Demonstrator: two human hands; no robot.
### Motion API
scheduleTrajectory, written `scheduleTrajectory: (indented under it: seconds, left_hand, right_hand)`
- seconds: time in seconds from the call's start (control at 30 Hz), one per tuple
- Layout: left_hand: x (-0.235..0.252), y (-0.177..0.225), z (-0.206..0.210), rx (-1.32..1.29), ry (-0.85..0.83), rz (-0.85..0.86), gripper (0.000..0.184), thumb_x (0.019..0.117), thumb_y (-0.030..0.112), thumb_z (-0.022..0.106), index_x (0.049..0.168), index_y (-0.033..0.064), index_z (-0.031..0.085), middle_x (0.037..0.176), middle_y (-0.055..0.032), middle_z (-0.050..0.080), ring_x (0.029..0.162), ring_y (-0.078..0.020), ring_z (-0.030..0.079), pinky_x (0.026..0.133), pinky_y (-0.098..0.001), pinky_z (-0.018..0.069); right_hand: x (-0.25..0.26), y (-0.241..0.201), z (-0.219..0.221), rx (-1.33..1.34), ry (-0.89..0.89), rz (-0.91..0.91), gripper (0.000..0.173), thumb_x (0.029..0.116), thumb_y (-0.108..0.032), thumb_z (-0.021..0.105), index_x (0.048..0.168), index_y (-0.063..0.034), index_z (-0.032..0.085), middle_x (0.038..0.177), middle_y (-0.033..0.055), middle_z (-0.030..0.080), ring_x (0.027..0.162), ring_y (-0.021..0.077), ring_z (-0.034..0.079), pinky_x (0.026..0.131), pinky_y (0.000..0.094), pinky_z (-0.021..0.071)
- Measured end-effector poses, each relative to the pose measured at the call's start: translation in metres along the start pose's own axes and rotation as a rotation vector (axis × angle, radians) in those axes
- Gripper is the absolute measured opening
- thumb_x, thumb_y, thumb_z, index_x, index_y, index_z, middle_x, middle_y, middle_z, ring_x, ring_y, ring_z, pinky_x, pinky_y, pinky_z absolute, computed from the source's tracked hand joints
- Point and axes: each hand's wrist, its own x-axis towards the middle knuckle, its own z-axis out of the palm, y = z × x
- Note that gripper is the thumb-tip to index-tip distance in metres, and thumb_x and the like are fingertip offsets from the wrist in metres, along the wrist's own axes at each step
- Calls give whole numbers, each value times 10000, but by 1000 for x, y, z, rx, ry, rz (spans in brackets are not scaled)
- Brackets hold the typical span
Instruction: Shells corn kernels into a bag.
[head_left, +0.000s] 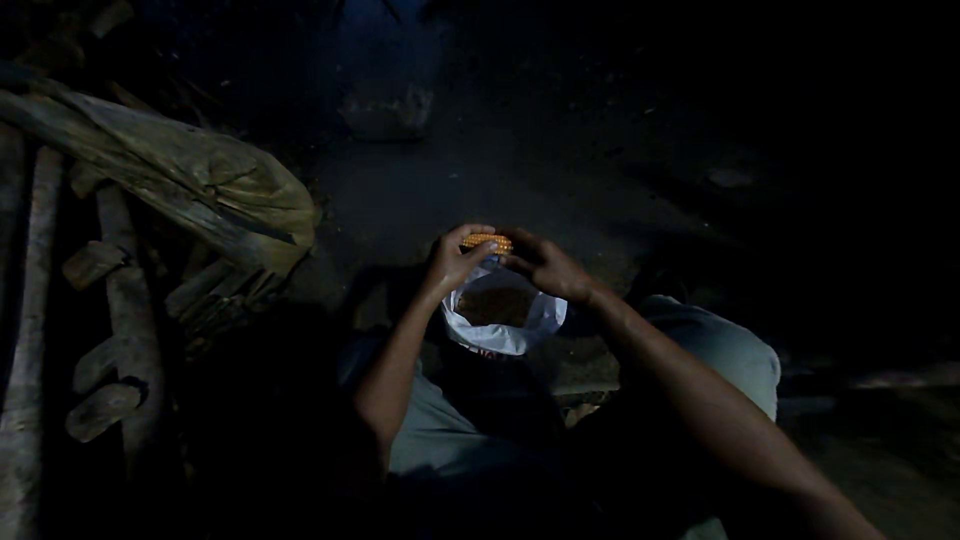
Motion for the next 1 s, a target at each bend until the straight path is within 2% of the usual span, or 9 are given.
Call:
scheduleTrajectory:
  seconds: [0.2, 0.3, 0.43, 0.57, 0.67, 0.77, 0.83, 0.9, 1.0]
  left_hand:
    - [0, 1, 3, 21, 8, 9, 271, 973, 94, 684, 1207, -41, 669, 1134, -171, 693, 963, -158, 685, 883, -318, 568]
    - [0, -1, 5, 44, 13, 10, 273, 973, 104, 686, 1210, -32, 676, 1177, -179, 681, 1019, -186, 682, 917, -349, 566]
    - [1, -3, 6, 71, 15, 17, 278, 976, 97, 681, 1218, -39, 672, 1195, -193, 679, 1049, -207, 679, 935, -365, 558]
    - [0, -6, 8, 58, 18, 19, 271, 976, 89, 678, 1210, -47, 670, 1178, -193, 679, 1032, -208, 678, 932, -366, 558]
    - [-5, 3, 8, 79, 6, -39, 274, 994, 102, 665, 1235, -26, 658, 1207, -191, 677, 1059, -243, 678, 949, -417, 549]
    - [-5, 2, 7, 88, -4, -69, 276, 990, 107, 673, 1236, -17, 662, 1220, -189, 668, 1067, -252, 672, 956, -422, 546]
    - [-4, 0, 9, 92, -5, -79, 303, 983, 108, 684, 1258, -13, 654, 1251, -193, 656, 1082, -259, 670, 966, -425, 544]
    - [-4, -1, 11, 78, 18, -91, 405, 965, 112, 709, 1337, -10, 602, 1271, -212, 643, 1076, -273, 669, 958, -432, 544]
    - [-6, 1, 12, -1, 50, -141, 569, 935, 90, 744, 1445, 20, 501, 1191, -220, 658, 949, -260, 676, 864, -414, 562]
  right_hand:
    - [1, 3, 1, -10, 7, 7, 390, 1065, -87, 506, 1439, 24, 485, 1298, 183, 615, 1100, 162, 640, 970, 323, 519]
    - [2, 5, 1, -25, -6, 19, 398, 1062, -64, 499, 1448, 29, 480, 1365, 208, 576, 1193, 208, 615, 1035, 354, 495]
    - [1, -4, 2, -41, -9, 56, 408, 1067, -48, 476, 1461, 58, 452, 1399, 245, 545, 1250, 264, 583, 1077, 390, 459]
    - [0, 5, 5, -83, -7, 11, 395, 1071, -65, 465, 1442, 70, 456, 1386, 265, 540, 1251, 304, 580, 1072, 429, 466]
    - [-3, 2, 8, -115, 10, -5, 389, 1059, -15, 446, 1439, 62, 460, 1371, 266, 548, 1209, 327, 598, 1029, 458, 491]
    - [-4, -2, 7, -113, -33, 26, 408, 1052, 3, 453, 1456, 61, 439, 1400, 263, 529, 1231, 319, 581, 1046, 439, 477]
    - [-3, 1, 6, -100, -66, 62, 423, 1039, 11, 482, 1456, 56, 430, 1380, 254, 535, 1179, 303, 605, 1013, 429, 500]
    - [-2, 3, 5, -131, -93, 112, 438, 1047, -34, 519, 1469, 38, 428, 1317, 250, 585, 1137, 305, 633, 1009, 447, 506]
    - [-3, 0, 6, -186, -88, 182, 409, 1050, -122, 571, 1410, 46, 474, 1147, 240, 644, 1024, 301, 652, 956, 466, 509]
